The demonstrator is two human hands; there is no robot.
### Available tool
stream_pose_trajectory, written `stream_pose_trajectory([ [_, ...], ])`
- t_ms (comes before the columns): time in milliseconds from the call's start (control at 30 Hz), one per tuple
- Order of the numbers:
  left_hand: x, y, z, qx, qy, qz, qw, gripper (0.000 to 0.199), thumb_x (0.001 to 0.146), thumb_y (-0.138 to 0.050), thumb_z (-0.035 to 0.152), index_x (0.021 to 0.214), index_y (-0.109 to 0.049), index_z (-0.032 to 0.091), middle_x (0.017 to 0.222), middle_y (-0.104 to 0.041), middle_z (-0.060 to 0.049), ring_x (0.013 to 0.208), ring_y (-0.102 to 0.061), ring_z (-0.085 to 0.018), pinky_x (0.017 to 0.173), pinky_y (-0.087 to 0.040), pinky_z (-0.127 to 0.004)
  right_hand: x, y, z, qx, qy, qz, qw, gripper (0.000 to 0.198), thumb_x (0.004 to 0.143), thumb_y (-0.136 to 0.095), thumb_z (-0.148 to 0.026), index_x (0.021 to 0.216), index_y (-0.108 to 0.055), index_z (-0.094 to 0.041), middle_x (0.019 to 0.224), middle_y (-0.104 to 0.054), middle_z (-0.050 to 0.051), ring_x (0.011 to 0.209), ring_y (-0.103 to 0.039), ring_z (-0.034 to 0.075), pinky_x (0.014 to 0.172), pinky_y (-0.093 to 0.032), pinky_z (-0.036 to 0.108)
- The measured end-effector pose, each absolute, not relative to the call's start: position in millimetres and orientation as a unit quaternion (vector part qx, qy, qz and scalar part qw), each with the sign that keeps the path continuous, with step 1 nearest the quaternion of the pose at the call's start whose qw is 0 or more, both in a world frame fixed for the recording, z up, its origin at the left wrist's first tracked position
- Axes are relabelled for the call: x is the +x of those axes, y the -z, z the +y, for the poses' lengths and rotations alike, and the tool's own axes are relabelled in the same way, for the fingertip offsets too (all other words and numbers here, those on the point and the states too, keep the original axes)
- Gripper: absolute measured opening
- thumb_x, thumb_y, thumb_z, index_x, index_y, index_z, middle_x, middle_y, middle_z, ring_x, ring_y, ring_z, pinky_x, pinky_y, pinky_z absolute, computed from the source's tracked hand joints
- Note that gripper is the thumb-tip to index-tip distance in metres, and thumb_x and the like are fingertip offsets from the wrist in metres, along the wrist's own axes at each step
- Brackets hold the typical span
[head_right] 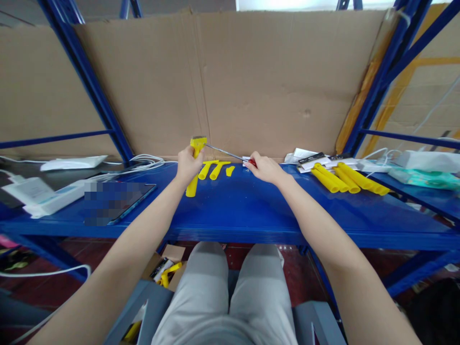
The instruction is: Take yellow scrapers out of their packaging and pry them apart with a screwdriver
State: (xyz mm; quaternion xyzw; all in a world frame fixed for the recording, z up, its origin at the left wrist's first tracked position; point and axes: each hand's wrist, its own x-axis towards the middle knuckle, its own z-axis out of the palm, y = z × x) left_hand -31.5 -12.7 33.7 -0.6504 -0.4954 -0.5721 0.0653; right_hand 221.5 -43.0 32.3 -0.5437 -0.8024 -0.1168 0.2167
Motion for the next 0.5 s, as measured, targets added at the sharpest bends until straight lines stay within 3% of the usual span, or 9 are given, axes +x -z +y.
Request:
stream_pose_trajectory([
  [133, -32.3, -35.5, -14.1, -0.653, 0.557, -0.509, 0.073, 0.023, 0.079, -0.054, 0.025, 0.060, -0.041, 0.022, 0.057, -0.051, -0.002, 0.059, -0.052, -0.017, 0.058, -0.034, -0.027, 220.5, -33.3, -43.8, -0.529, 0.122, -0.818, 0.191, 0.035, 0.099, -0.033, -0.037, 0.103, -0.059, -0.015, 0.103, -0.070, 0.016, 0.093, -0.066, 0.026, 0.072, -0.040, 0.029],
  [333, -32.0, -34.7, -13.6, -0.658, 0.551, -0.505, 0.089, 0.025, 0.078, -0.052, 0.027, 0.058, -0.039, 0.022, 0.054, -0.050, -0.002, 0.055, -0.049, -0.016, 0.055, -0.031, -0.027, 221.9, -30.7, -43.9, -0.538, 0.128, -0.805, 0.214, 0.027, 0.092, -0.047, -0.042, 0.103, -0.056, -0.019, 0.095, -0.071, 0.011, 0.088, -0.066, 0.026, 0.065, -0.039, 0.028],
  [500, -30.3, -32.8, -12.3, -0.659, 0.555, -0.498, 0.093, 0.024, 0.078, -0.053, 0.025, 0.058, -0.041, 0.022, 0.053, -0.050, -0.002, 0.056, -0.050, -0.016, 0.055, -0.032, -0.027, 222.5, -31.4, -45.4, -0.565, 0.142, -0.782, 0.221, 0.032, 0.090, -0.050, -0.043, 0.110, -0.053, -0.018, 0.095, -0.071, 0.012, 0.086, -0.066, 0.028, 0.063, -0.038, 0.029],
])
